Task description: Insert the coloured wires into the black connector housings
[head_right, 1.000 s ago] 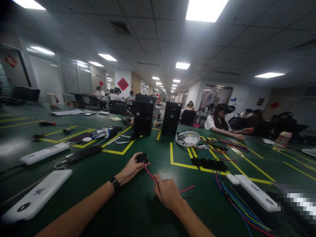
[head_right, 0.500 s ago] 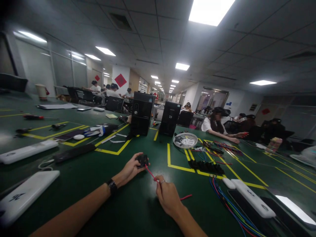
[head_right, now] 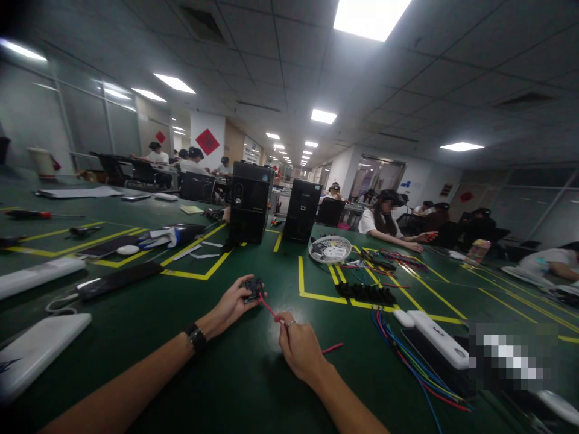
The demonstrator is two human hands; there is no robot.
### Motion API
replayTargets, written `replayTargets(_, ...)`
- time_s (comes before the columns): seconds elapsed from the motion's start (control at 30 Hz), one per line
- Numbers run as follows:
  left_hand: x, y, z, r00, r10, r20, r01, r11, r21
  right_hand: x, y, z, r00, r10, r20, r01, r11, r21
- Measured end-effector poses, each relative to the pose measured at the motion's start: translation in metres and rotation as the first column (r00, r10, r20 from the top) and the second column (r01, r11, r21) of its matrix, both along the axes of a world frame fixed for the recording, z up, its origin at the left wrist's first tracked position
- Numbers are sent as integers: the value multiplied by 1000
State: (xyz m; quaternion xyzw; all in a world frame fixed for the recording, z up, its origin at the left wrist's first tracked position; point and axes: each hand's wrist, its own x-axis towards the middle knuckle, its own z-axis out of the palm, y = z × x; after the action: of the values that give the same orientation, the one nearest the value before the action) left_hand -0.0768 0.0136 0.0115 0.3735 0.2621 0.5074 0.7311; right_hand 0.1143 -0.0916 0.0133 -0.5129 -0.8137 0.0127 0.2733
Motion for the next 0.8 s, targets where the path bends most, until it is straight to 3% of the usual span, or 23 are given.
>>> replayTargets(0.63, 3, 6, -5, 999, 46, 29, -45, 999, -4, 1, 2, -1, 999, 26, 40, -24, 998, -58)
replayTargets(0.8, 2, 9, -7, 998, 0, 55, 2, 999, -37, 3, 2, -2, 999, 30, 33, -28, 998, -63)
